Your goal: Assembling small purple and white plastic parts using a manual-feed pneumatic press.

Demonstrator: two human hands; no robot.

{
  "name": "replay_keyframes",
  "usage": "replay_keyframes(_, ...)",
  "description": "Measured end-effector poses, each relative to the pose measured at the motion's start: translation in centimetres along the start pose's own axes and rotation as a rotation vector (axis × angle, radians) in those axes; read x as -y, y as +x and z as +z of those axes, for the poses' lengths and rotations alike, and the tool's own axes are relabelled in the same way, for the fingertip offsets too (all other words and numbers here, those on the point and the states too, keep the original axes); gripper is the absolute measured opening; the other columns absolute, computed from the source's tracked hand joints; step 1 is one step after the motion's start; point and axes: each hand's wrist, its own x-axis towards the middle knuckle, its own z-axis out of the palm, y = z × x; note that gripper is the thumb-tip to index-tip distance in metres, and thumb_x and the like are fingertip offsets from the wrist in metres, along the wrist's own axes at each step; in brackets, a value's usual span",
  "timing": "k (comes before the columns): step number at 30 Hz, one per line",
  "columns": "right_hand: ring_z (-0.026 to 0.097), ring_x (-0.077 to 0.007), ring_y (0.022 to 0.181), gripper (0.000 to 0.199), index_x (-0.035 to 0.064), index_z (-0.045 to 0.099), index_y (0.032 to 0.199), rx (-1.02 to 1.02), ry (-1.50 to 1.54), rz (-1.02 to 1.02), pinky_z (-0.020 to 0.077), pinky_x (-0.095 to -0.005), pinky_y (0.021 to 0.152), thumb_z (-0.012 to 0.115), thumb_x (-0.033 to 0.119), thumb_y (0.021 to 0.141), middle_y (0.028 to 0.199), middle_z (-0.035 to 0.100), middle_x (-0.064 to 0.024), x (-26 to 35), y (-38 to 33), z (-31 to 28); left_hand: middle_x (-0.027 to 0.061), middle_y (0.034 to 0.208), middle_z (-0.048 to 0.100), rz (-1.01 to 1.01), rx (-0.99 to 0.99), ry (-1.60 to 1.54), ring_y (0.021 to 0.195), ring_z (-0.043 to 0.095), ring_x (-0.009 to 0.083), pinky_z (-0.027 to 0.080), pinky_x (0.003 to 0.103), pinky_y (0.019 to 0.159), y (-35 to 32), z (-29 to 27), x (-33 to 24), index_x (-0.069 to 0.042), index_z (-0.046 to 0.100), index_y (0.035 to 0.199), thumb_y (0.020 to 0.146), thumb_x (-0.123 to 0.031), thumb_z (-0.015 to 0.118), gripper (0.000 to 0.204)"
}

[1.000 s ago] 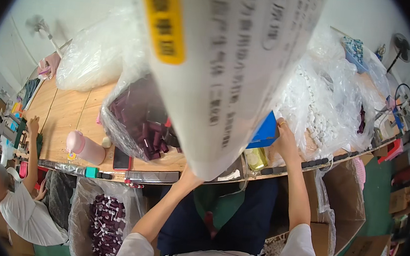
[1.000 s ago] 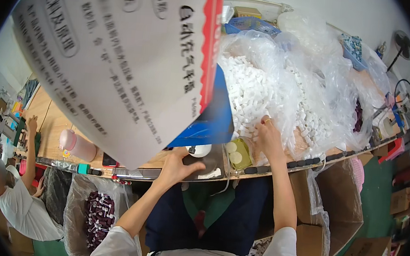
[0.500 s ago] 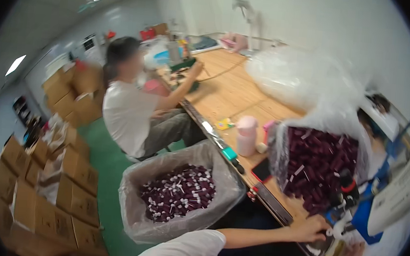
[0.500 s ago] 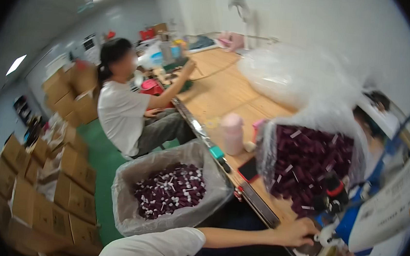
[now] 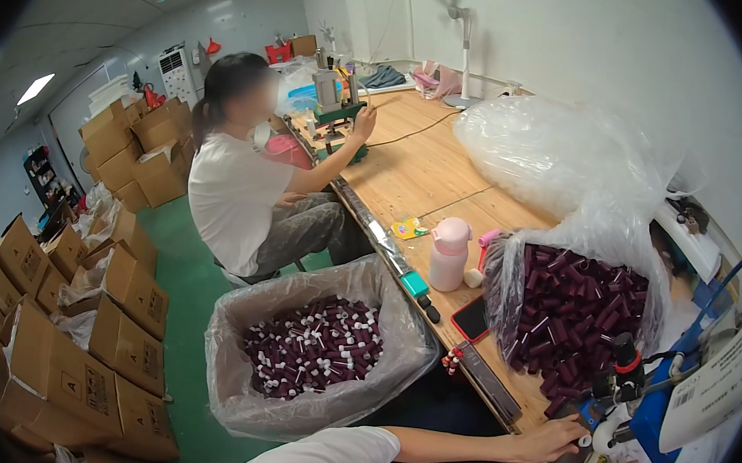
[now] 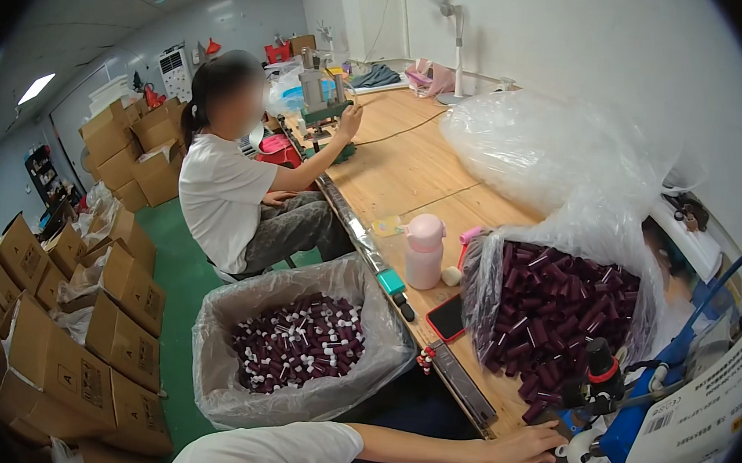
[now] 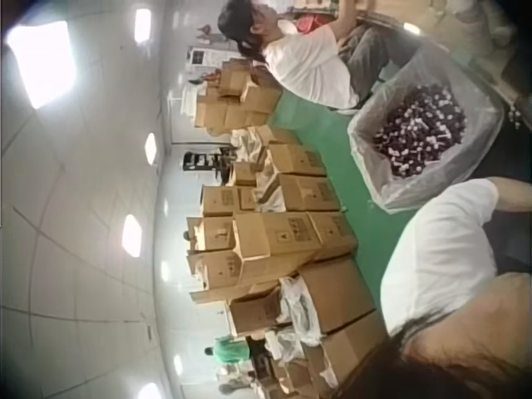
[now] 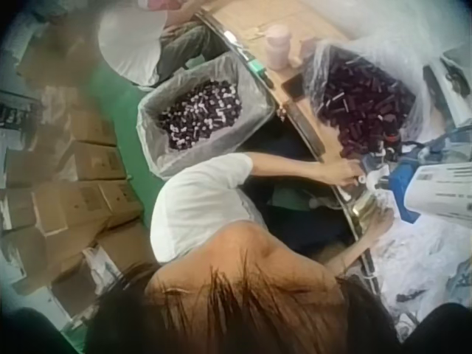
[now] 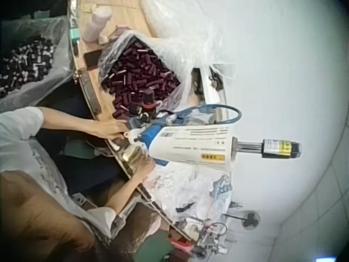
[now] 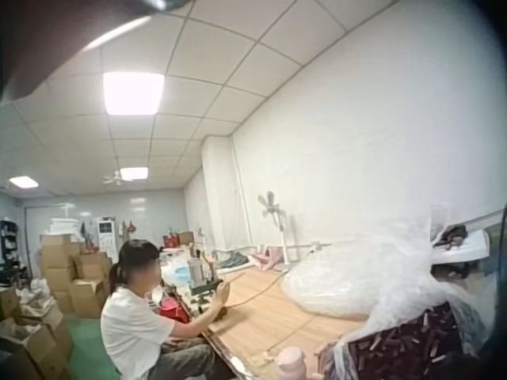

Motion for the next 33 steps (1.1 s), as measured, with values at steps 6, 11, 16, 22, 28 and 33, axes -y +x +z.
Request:
replay_keyframes(6, 0.062, -0.0361, 0.101, 0.027, -0.0014, 0.062, 0.113, -0.346, 0.355, 0.105, 0.0514, -0.0369, 0.08, 0.067, 0.008, 0.088, 0.116, 0.059, -0.025, 1.1, 1.2, 1.6, 0.0223, 0.119, 0.056, -0.079, -0.102, -0.006, 0.103, 0.059, 0.0448, 0.051, 0.049, 0.086, 0.8, -0.9, -3.0, 0.003, 0.052, 0.123, 0.093, -0.011, 0.063, 0.035)
replay_keyframes(11, 0.057, -0.0127, 0.079, 0.024, -0.0031, 0.063, 0.111, -0.129, 1.012, 0.166, 0.0457, -0.0248, 0.07, 0.069, 0.005, 0.088, 0.099, 0.059, -0.0058, 6.9, 1.3, -1.7, 0.0181, 0.112, 0.059, 0.025, -0.242, -0.003, 0.098, 0.061, 0.0387, 0.052, 0.043, 0.085, -1.2, -4.4, -5.3, 0.0, 0.056, 0.12, 0.091, -0.012, 0.067, 0.033)
replay_keyframes(16, 0.064, -0.0139, 0.09, 0.029, -0.0024, 0.067, 0.112, -0.004, 1.176, 0.208, 0.0503, -0.0275, 0.082, 0.075, 0.005, 0.085, 0.1, 0.069, -0.0065, 13.2, -0.2, -1.6, 0.0154, 0.101, 0.064, -0.312, -0.601, 0.449, 0.095, 0.062, 0.0353, 0.051, 0.042, 0.083, -10.5, -16.4, -6.3, -0.003, 0.063, 0.107, 0.089, -0.008, 0.069, 0.019)
replay_keyframes(22, 0.068, -0.0166, 0.092, 0.022, -0.0003, 0.071, 0.103, -0.045, 1.185, 0.24, 0.0542, -0.0323, 0.085, 0.078, 0.004, 0.083, 0.101, 0.073, -0.0083, 19.7, 0.7, -2.2, 0.0239, 0.109, 0.06, -0.698, -0.396, 1.339, 0.105, 0.057, 0.0415, 0.046, 0.049, 0.091, -25.1, -29.0, -3.9, 0.003, 0.055, 0.126, 0.082, -0.014, 0.073, 0.051)
replay_keyframes(28, 0.069, -0.0156, 0.087, 0.015, -0.0022, 0.07, 0.096, 0.094, 1.154, 0.289, 0.0552, -0.0286, 0.076, 0.076, 0.0, 0.083, 0.095, 0.073, -0.0092, 21.9, 2.3, -5.0, 0.0242, 0.14, 0.05, -0.634, -0.614, 0.849, 0.131, 0.048, 0.0402, 0.037, 0.045, 0.111, -20.9, -27.5, -1.8, 0.001, 0.051, 0.139, 0.096, -0.009, 0.062, 0.046)
replay_keyframes(33, 0.071, -0.0158, 0.087, 0.019, -0.0048, 0.07, 0.1, 0.003, 1.026, 0.263, 0.0571, -0.0291, 0.077, 0.077, -0.003, 0.082, 0.096, 0.074, -0.0101, 20.9, 0.9, -4.0, 0.0206, 0.132, 0.059, -0.425, -0.549, 0.554, 0.125, 0.055, 0.0369, 0.041, 0.043, 0.108, -12.3, -20.5, -2.6, 0.004, 0.062, 0.125, 0.094, -0.002, 0.061, 0.031)
